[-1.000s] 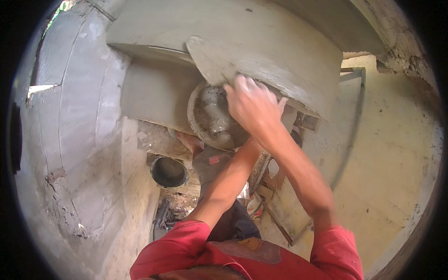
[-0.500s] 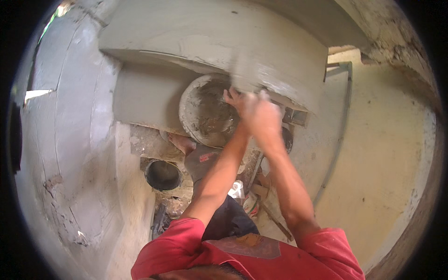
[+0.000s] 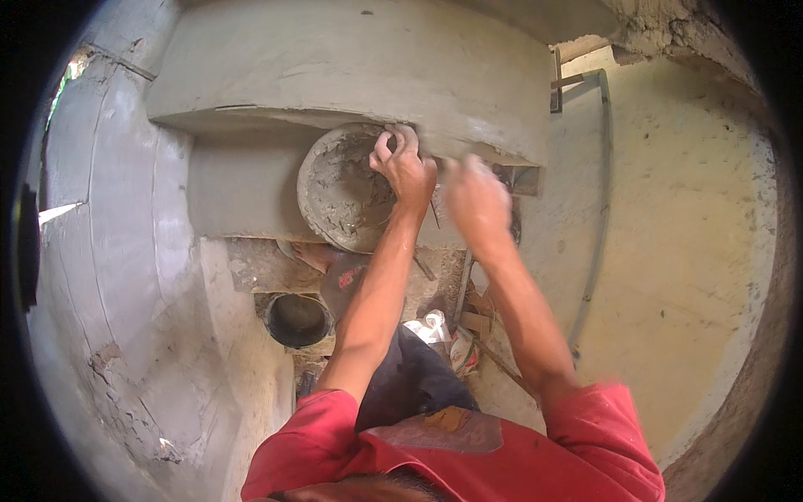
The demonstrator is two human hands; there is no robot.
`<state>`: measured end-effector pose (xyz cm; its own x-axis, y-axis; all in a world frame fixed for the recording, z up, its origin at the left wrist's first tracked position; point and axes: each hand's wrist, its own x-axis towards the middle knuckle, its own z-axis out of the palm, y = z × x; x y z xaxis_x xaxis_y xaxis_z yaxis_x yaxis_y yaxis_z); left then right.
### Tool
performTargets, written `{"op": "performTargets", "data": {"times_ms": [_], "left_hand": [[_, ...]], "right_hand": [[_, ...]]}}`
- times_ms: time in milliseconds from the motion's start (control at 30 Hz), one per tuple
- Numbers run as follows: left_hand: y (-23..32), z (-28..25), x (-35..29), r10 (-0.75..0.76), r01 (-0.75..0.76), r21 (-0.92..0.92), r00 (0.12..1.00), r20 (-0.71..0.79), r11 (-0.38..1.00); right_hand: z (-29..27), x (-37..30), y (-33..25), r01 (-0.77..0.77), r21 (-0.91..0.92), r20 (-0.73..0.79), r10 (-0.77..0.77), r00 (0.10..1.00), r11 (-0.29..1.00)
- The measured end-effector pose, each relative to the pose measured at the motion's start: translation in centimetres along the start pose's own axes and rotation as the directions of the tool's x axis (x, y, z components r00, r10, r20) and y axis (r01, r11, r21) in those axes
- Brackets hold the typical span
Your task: The person smooths wet plaster on a curved staircase using a cloth and trowel, then applies additional plaster to the riser and edge, smoothing it with a trowel and finishing with a brush.
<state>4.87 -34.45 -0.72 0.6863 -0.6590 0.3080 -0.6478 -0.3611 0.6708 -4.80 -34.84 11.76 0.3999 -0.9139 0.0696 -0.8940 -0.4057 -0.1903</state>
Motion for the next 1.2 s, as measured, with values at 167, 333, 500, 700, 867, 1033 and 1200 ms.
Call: {"op": "performTargets", "data": {"times_ms": [167, 333, 500, 700, 867, 1033, 1200], "left_hand": [[-0.8, 0.4, 0.3, -0.009, 0.0, -0.147, 0.998, -0.062, 0.989], [-2.1, 0.5, 0.2, 0.045, -0.056, -0.166, 0.996, -0.072, 0.985], [-2.9, -0.8, 0.5, 0.037, -0.025, -0.259, 0.998, 0.044, 0.966], [-3.2, -2.4, -0.1, 0.041, -0.033, -0.039, 0.974, 0.223, 0.999], [-3.4, -2.4, 0.1, 0.051, -0.025, -0.252, 0.994, 0.098, 0.967], [-5.9, -4.6, 2.2, -0.113, 0.286, -0.465, 0.924, 0.365, 0.838], [-10.6, -8.4, 5.5, -0.327, 0.291, -0.31, 0.943, -0.07, 0.905]], "right_hand": [[-4.0, -3.0, 10.0, -0.34, -0.134, 0.009, 0.344, 0.939, 0.931], [-4.6, -4.3, 10.4, -0.71, 0.24, 0.168, 0.692, 0.702, 0.662], [-0.9, -1.3, 1.5, -0.339, 0.289, 0.131, 0.313, 0.941, 0.896], [1.7, 1.4, -14.8, 0.176, 0.049, 0.17, -0.182, 0.968, 0.983], [-0.5, -0.4, -19.6, 0.07, 0.56, 0.386, -0.335, 0.859, 0.826], [-5.5, -3.6, -13.4, -0.075, 0.616, 0.325, -0.167, 0.931, 0.784], [-6.2, -6.2, -6.6, -0.405, 0.631, 0.371, 0.202, 0.907, 0.661]]}}
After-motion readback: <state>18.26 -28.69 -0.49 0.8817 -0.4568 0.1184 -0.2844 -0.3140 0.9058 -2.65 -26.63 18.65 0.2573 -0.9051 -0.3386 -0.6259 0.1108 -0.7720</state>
